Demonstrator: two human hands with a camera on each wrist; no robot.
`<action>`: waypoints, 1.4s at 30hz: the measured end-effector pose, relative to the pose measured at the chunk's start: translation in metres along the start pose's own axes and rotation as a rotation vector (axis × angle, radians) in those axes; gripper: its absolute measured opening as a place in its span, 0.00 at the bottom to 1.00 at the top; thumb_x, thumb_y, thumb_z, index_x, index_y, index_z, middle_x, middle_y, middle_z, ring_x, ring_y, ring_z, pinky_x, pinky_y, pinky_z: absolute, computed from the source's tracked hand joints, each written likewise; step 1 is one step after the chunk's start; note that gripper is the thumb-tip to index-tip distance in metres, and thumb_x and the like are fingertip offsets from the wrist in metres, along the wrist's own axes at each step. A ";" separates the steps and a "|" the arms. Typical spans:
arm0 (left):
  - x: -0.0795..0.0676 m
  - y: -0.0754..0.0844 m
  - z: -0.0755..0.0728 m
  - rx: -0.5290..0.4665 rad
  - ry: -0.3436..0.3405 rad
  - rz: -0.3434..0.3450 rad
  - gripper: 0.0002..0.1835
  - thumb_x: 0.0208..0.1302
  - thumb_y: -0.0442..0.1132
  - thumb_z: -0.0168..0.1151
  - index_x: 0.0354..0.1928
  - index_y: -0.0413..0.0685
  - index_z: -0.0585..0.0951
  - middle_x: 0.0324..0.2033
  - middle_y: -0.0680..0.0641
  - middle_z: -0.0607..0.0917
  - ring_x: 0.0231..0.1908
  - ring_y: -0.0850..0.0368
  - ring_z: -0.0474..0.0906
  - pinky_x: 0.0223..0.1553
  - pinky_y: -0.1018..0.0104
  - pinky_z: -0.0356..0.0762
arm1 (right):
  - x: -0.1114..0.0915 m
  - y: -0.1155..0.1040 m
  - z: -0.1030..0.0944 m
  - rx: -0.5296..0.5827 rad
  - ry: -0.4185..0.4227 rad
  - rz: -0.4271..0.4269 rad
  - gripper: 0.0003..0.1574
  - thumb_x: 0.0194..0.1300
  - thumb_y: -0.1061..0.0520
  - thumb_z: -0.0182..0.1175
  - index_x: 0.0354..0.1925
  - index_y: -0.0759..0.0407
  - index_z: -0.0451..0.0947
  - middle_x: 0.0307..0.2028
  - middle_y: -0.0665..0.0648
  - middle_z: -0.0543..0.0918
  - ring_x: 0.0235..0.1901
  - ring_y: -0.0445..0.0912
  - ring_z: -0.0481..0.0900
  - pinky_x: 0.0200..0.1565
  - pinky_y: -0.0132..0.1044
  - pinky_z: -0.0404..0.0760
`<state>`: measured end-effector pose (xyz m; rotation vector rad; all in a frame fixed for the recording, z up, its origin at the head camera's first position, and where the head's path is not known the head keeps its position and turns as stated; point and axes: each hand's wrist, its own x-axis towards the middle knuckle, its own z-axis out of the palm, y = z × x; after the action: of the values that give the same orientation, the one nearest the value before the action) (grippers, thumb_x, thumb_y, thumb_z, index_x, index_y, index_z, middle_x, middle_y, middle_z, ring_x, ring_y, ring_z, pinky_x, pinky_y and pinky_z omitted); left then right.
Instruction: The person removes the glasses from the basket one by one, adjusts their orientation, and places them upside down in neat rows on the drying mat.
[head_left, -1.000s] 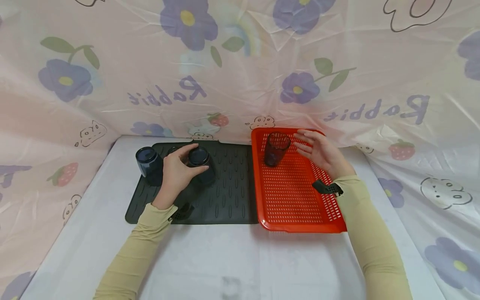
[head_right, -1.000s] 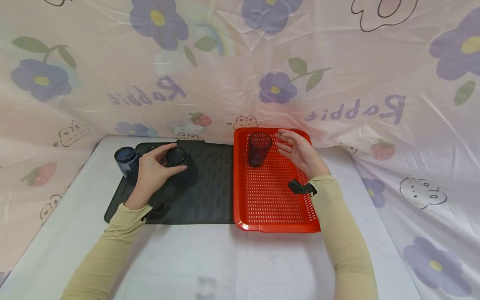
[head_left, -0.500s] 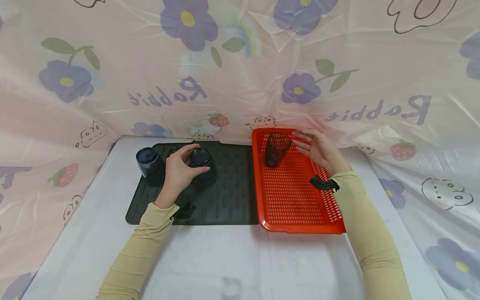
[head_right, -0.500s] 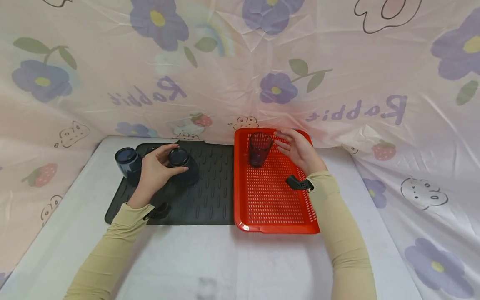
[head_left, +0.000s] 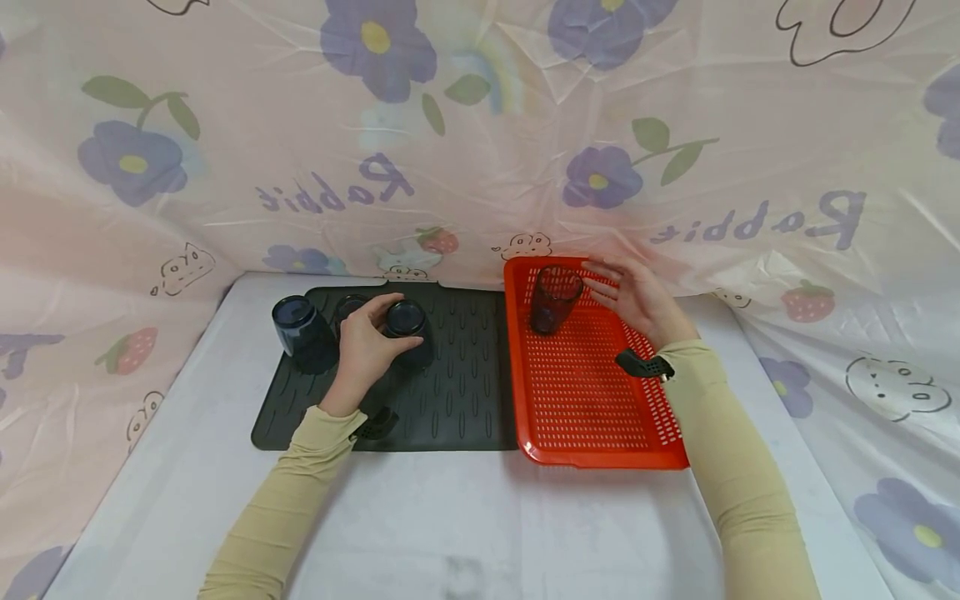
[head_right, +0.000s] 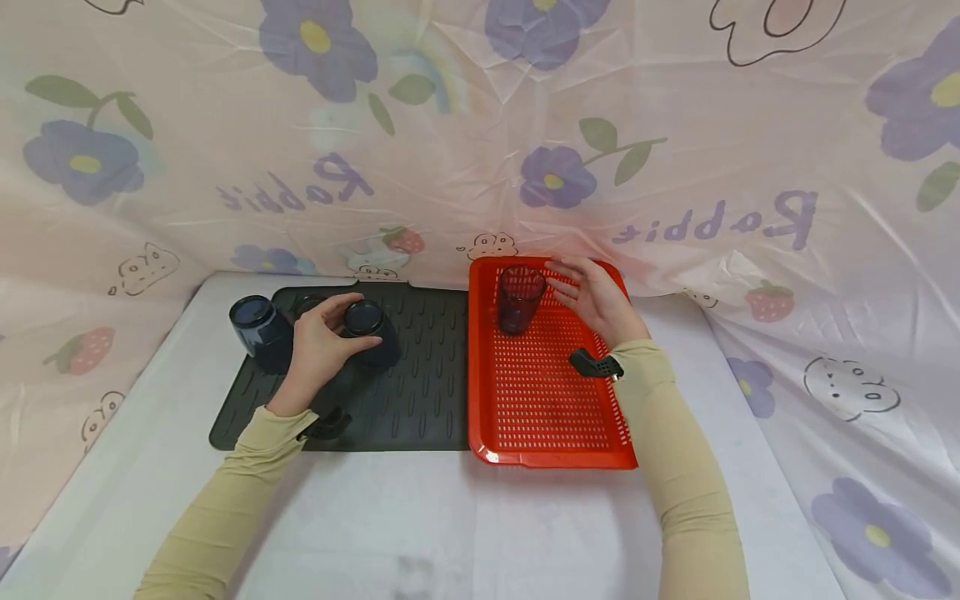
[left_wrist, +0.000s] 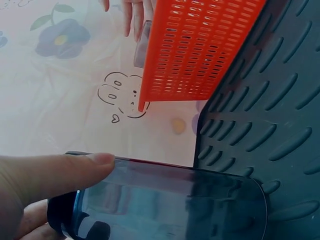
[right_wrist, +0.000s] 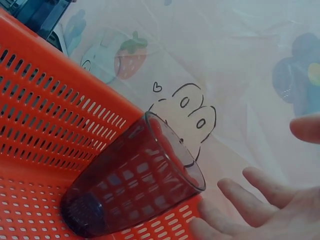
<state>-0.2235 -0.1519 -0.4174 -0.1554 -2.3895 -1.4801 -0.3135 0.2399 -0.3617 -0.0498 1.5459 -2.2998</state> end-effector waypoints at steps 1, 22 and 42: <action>0.000 -0.001 0.001 0.001 0.000 -0.001 0.36 0.43 0.30 0.78 0.59 0.42 0.76 0.54 0.40 0.79 0.55 0.47 0.76 0.55 0.54 0.75 | 0.001 0.000 0.000 -0.002 0.003 0.002 0.22 0.75 0.52 0.48 0.63 0.58 0.67 0.73 0.63 0.47 0.70 0.60 0.46 0.71 0.47 0.45; 0.001 -0.004 0.008 0.001 0.003 0.009 0.37 0.45 0.30 0.77 0.61 0.42 0.75 0.57 0.40 0.78 0.56 0.46 0.75 0.57 0.55 0.73 | 0.015 0.009 0.005 -0.148 0.022 0.011 0.33 0.77 0.52 0.42 0.73 0.61 0.50 0.73 0.62 0.50 0.69 0.57 0.47 0.69 0.47 0.47; 0.000 -0.005 0.000 -0.232 -0.084 -0.122 0.32 0.58 0.33 0.69 0.65 0.47 0.71 0.64 0.44 0.70 0.63 0.50 0.66 0.64 0.56 0.63 | 0.025 0.028 0.001 -0.310 -0.024 0.016 0.42 0.72 0.47 0.50 0.75 0.55 0.46 0.72 0.55 0.47 0.71 0.56 0.44 0.70 0.50 0.43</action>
<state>-0.2254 -0.1539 -0.4220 -0.1295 -2.3214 -1.8409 -0.3287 0.2221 -0.3908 -0.1436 1.8684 -2.0201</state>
